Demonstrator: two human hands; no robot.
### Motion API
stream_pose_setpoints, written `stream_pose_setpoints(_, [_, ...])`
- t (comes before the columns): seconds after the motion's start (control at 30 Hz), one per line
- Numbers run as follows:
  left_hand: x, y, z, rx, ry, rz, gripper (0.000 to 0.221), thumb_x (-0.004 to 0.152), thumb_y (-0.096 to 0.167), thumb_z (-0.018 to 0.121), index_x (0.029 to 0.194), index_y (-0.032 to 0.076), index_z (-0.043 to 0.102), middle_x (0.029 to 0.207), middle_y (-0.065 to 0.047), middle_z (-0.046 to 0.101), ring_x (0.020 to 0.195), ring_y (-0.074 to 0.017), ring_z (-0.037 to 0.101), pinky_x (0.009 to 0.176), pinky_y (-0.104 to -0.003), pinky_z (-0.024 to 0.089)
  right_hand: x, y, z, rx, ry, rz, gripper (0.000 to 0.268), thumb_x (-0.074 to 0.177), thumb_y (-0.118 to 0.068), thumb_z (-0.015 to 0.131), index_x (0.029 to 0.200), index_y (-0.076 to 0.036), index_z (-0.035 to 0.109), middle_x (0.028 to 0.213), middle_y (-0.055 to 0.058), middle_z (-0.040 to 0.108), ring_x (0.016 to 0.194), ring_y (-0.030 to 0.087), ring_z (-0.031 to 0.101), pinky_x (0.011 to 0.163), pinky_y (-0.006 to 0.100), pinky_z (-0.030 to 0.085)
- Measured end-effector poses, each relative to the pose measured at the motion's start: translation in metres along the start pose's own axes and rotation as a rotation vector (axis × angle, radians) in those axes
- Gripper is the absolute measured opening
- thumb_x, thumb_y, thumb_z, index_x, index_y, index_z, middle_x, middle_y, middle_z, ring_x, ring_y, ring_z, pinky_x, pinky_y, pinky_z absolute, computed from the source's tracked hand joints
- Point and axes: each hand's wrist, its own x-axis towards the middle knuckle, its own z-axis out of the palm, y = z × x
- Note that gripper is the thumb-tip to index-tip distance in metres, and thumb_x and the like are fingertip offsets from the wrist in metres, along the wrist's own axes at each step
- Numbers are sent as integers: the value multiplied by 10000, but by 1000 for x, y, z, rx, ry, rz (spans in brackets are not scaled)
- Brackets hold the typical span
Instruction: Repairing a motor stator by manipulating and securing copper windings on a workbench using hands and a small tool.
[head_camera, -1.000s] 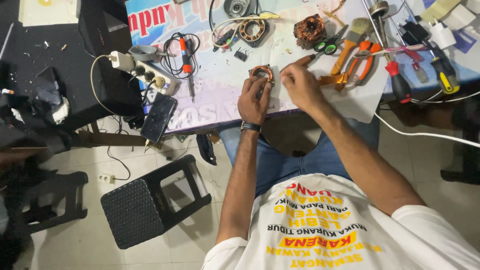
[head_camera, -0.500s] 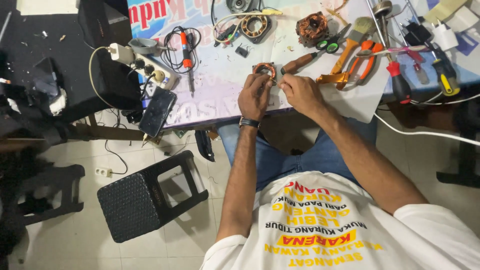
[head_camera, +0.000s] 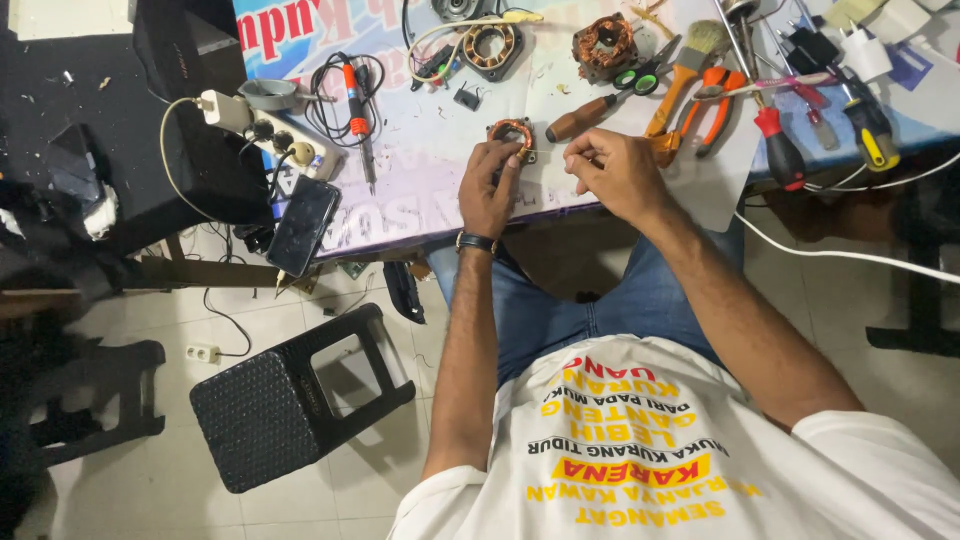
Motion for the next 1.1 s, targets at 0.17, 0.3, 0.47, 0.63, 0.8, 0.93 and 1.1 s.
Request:
stream_pose_setpoints(0.17, [-2,1,-1,-45,4,-16,242,1028,325,585,1163,215,753,1047,-84,675,978,-356,709,883,-459,561,12,25,27,669,-92,142,106,958,-78,650,1024,4,649,914,202,752,613,200,736,560,292,607])
stream_pose_setpoints(0.3, [-2,1,-1,-46,21,-18,222,1018,287,606,1164,214,756,1041,-82,682,968,-351,713,884,-457,564,15,32,37,828,-80,164,130,949,-70,687,1029,12,625,939,223,741,611,229,748,547,304,616])
stream_pose_setpoints(0.47, [-1,-2,0,-28,12,2,210,1019,279,611,1163,228,755,1045,-82,686,980,-360,714,880,-459,568,19,40,44,811,-66,121,128,975,-51,675,1058,33,625,960,228,739,624,230,748,560,297,623])
stream_pose_setpoints(0.63, [-2,1,1,-12,35,-1,204,1014,279,620,1147,224,765,1018,-79,692,945,-346,718,849,-448,571,16,42,42,818,-38,117,134,981,-64,682,1051,36,628,971,250,739,623,237,748,562,310,629])
stream_pose_setpoints(0.8, [-2,1,2,-18,40,-33,200,1011,255,635,1150,219,774,1011,-71,695,922,-308,724,844,-417,572,12,42,43,907,-20,156,166,979,-90,691,1069,31,622,996,247,739,637,237,755,575,311,638])
stream_pose_setpoints(0.93, [0,1,2,-17,37,-19,203,1015,274,625,1139,215,774,1013,-82,694,916,-338,721,838,-439,575,13,41,45,971,-7,204,173,966,-108,705,1059,11,622,983,237,740,643,235,760,584,309,645])
stream_pose_setpoints(1.1, [0,0,2,5,41,-14,204,1012,283,627,1131,206,774,1011,-77,698,916,-342,722,828,-444,577,12,55,47,922,28,246,171,961,-115,725,1035,3,626,951,223,735,639,245,759,577,322,642])
